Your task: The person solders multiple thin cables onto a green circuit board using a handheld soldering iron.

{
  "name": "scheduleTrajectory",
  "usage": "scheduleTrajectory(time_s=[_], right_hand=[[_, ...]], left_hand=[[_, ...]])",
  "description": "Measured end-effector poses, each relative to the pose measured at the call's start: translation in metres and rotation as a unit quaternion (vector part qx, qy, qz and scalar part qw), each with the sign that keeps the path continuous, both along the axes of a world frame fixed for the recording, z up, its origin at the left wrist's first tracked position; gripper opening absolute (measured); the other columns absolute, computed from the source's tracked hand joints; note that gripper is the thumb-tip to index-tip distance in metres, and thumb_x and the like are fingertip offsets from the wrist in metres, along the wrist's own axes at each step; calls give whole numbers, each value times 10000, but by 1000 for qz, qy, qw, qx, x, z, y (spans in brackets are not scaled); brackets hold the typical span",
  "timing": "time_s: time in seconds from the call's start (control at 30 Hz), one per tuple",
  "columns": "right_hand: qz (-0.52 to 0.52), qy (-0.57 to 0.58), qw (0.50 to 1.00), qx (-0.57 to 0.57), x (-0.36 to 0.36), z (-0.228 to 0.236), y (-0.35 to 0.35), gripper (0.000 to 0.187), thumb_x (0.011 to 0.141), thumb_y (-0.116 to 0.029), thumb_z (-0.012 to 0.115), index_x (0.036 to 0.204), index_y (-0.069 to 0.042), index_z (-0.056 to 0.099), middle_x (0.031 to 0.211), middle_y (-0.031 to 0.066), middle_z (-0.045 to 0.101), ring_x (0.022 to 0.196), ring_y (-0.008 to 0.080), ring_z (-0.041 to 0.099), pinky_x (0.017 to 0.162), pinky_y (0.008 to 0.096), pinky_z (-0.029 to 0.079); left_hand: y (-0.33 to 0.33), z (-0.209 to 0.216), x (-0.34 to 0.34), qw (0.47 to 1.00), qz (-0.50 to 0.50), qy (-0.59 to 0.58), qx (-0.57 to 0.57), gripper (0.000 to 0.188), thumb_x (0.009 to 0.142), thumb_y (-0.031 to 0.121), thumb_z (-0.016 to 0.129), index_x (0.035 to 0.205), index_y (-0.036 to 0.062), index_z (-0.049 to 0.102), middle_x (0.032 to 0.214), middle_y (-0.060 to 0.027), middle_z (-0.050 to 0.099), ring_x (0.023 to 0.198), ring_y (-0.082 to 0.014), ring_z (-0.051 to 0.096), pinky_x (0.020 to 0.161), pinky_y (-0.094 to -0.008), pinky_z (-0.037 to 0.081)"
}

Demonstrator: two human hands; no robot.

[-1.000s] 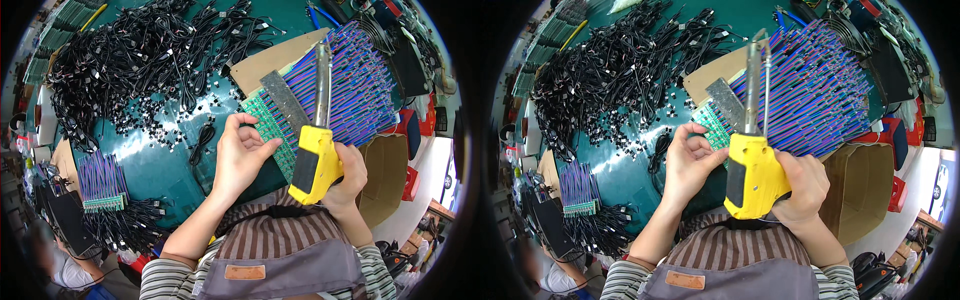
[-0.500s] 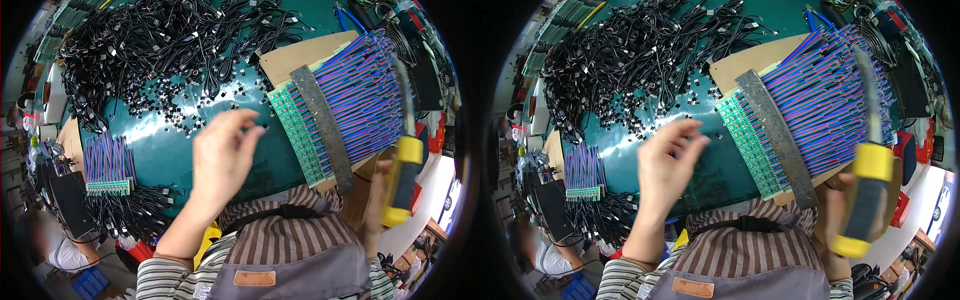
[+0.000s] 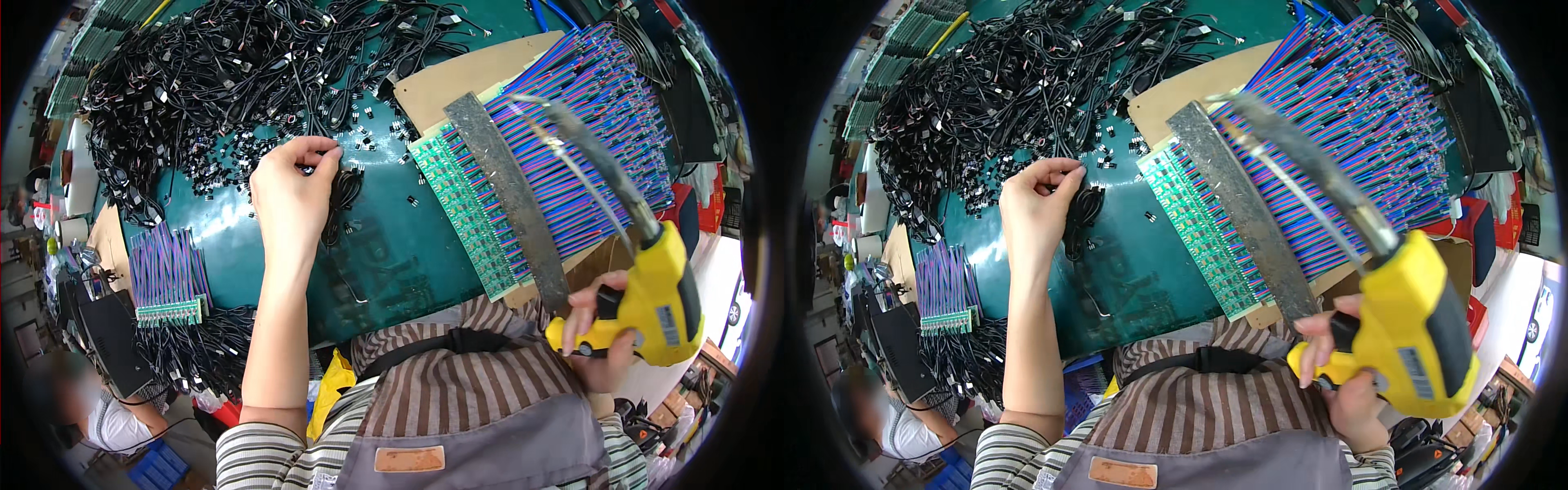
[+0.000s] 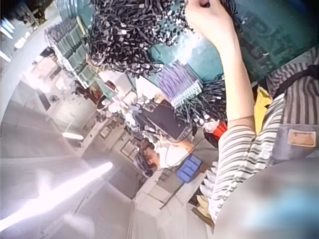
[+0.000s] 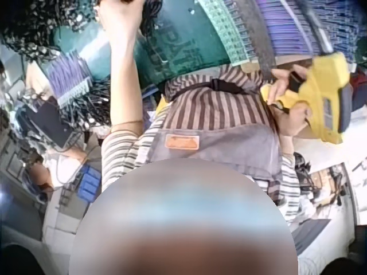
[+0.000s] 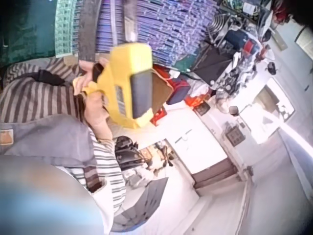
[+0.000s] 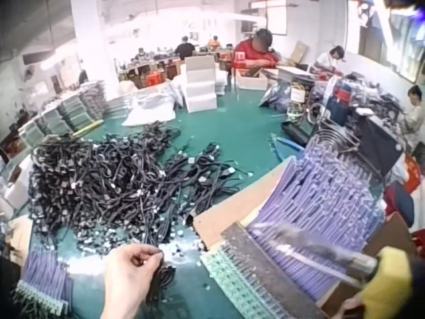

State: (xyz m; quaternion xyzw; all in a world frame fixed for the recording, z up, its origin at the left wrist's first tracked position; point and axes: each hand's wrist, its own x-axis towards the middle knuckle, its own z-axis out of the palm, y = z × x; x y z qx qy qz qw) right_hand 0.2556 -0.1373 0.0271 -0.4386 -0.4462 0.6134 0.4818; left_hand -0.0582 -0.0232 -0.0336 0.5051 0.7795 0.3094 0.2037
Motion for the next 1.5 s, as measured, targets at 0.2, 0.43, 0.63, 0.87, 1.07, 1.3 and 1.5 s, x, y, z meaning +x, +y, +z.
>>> scheduleTrajectory(time_s=[0.2,0.43,0.63,0.87,1.07,1.3,1.5], right_hand=[[25,-139,990,-9,-18,-2,0,763,944,-610,474,1370,8,341,1170,204,597,682,118,510,574,250,473],[67,-276,959,-12,-29,-7,1,871,903,-709,381,1409,-2,337,1231,165,568,705,118,529,637,277,479],[107,-355,927,51,-6,-27,-10,710,968,-560,462,1352,35,404,1323,172,496,698,138,522,633,291,444],[126,-378,914,73,-7,-27,-7,627,963,-542,505,1238,17,438,1138,143,529,687,134,518,621,299,449],[157,-389,906,50,-6,-25,-5,667,961,-548,501,1304,14,394,1125,144,552,676,130,513,618,275,443],[38,-382,922,43,-27,-12,3,286,764,-115,620,1034,-44,681,969,133,666,812,353,631,742,400,530],[38,-372,927,44,-31,-9,7,297,741,-106,641,1027,-42,687,961,129,664,806,340,629,722,391,527]], left_hand=[[-2,-5,-5,989,-71,101,86,120,809,93,738,906,23,742,760,-35,696,591,-58,505,571,-220,417],[-2,14,31,898,-86,-425,-80,158,875,40,695,976,-79,669,887,-130,726,780,-142,697,733,-244,567],[6,10,30,888,-69,-444,-102,211,855,54,727,1004,-90,686,867,-128,723,748,-146,694,716,-244,577],[18,13,24,886,-97,-429,-149,193,841,58,727,964,-89,704,861,-143,723,742,-154,696,694,-246,584],[21,14,21,887,-110,-422,-153,190,838,59,733,954,-89,707,856,-144,723,741,-153,695,694,-244,580],[20,12,20,880,-110,-435,-157,190,839,62,736,956,-85,708,855,-144,723,741,-154,695,691,-246,579],[21,12,21,880,-115,-432,-157,184,844,62,728,956,-82,710,851,-142,723,740,-152,694,690,-244,578]])
